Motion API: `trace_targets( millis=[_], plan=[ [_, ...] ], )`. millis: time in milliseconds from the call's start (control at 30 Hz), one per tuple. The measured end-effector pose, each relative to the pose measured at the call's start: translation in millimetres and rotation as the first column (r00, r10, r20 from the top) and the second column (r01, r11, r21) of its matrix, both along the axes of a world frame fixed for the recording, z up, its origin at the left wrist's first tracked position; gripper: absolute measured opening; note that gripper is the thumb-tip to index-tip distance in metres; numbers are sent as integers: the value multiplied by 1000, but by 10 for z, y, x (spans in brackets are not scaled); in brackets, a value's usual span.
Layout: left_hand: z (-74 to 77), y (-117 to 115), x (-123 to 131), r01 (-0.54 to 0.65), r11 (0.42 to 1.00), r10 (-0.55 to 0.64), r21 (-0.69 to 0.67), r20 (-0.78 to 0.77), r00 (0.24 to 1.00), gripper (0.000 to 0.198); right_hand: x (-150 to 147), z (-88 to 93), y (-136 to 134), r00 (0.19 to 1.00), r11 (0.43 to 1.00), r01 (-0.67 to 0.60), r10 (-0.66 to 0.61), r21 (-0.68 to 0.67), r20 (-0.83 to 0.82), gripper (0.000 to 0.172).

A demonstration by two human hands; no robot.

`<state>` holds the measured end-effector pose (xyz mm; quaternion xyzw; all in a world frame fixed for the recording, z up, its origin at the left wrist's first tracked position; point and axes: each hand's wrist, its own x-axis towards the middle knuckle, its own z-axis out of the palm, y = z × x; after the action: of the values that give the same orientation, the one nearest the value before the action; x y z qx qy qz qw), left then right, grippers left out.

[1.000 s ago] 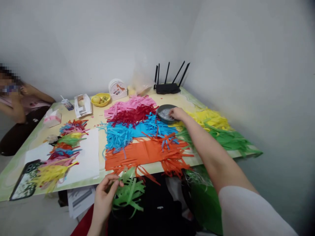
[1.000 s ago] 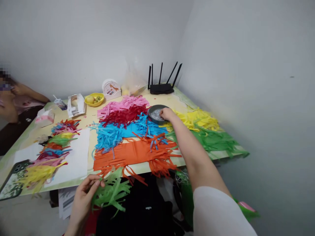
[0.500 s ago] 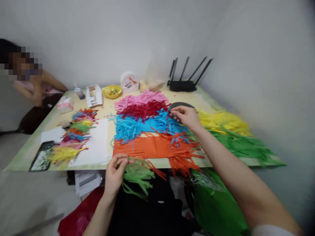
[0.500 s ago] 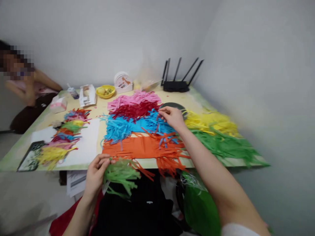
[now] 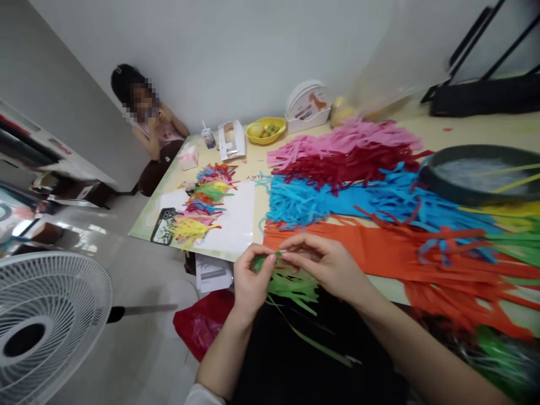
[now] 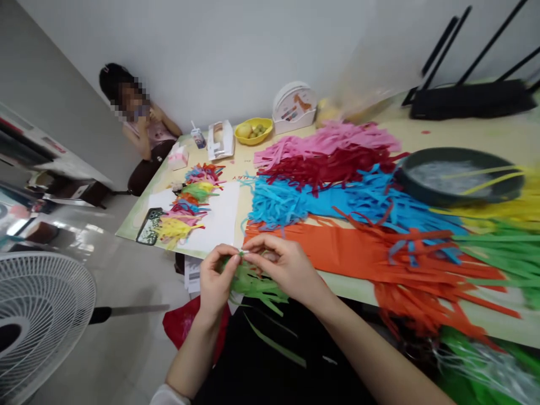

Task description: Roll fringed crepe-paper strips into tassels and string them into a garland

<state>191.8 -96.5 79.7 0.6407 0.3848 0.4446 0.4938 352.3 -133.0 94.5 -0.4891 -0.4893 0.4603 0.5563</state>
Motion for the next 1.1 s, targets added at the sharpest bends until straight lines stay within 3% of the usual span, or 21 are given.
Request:
trace_targets(
  millis=[200, 267, 333, 467, 600, 700, 800, 1000, 1100],
  plan=[
    [91, 42, -232, 31, 969, 10, 245, -164, 986, 9, -209, -20, 67, 997, 998, -62, 63, -29, 41, 26],
    [109, 51, -274, 49, 962, 5, 267, -197, 980, 9, -261, -35, 82, 996, 998, -46, 49, -30, 77, 26],
    [87, 54, -291, 5, 980, 25, 197, -150, 988, 8, -301, -44, 89, 991, 1000, -1, 3, -11, 133, 26],
    [-61, 44, -265, -90, 992, 97, -90, 74, 993, 12, -336, -19, 78, 989, 1000, 12, -10, -11, 147, 29],
    [-194, 17, -233, -46, 976, 107, -213, 289, 951, 17, -341, 12, 61, 988, 998, -29, 36, -48, 147, 28],
    [-220, -6, -243, 47, 952, 66, -301, 355, 933, 19, -355, 2, 61, 980, 998, 32, -23, -46, 196, 26],
    [-205, -19, -268, 81, 953, 18, -291, 324, 946, 19, -369, -27, 65, 981, 996, 67, -54, -66, 184, 27],
    [-163, -61, -274, -86, 984, 116, -155, 198, 973, 13, -329, -34, 57, 983, 978, -91, 119, -190, 139, 32],
    [-182, -68, -297, -65, 982, 100, -176, 194, 976, 20, -332, -24, 44, 976, 979, -96, 128, -182, 175, 32]
  ],
)
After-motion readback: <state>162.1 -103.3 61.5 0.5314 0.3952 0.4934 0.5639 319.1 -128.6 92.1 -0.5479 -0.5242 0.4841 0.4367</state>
